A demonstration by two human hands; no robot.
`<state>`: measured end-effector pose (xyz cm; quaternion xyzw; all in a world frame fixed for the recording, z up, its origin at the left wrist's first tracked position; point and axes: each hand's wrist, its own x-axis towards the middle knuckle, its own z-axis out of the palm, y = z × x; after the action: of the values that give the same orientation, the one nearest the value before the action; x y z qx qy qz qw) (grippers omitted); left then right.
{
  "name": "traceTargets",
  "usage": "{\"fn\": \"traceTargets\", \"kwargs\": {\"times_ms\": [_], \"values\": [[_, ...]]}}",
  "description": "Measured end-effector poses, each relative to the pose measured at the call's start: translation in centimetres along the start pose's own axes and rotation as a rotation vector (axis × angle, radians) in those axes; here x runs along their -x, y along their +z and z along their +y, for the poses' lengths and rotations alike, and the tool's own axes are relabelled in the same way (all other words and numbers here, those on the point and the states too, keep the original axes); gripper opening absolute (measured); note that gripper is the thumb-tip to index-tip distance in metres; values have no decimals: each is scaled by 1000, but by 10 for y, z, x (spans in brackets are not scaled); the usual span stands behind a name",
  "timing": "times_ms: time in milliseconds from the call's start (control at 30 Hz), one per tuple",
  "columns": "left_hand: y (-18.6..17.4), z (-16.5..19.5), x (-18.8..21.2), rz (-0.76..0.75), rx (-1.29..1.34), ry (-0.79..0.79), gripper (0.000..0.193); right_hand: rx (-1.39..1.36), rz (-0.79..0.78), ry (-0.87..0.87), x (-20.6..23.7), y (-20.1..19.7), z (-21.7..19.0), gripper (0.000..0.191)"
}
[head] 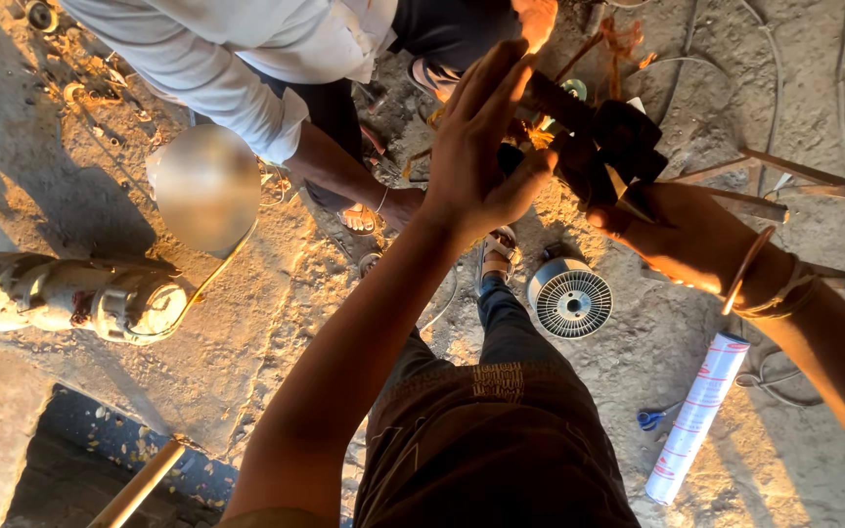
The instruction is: The person holds a rusty pump housing in one hand and grips a threaded fitting on it with a pipe wrench in the other, repeatedly turning the wrench to unscrew the fitting from the housing. Another person crouches nearby while the person works standing on the ground.
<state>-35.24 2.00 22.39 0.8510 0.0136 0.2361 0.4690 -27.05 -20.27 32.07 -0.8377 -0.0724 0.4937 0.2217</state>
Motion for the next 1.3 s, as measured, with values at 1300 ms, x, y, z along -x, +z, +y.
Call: {"fn": "traceTargets", "kwargs": {"times_ms": [1300], "values": [[-36, -9, -40, -471, -136, 354, 100, -384, 138, 10, 17, 67, 5, 42]]}}
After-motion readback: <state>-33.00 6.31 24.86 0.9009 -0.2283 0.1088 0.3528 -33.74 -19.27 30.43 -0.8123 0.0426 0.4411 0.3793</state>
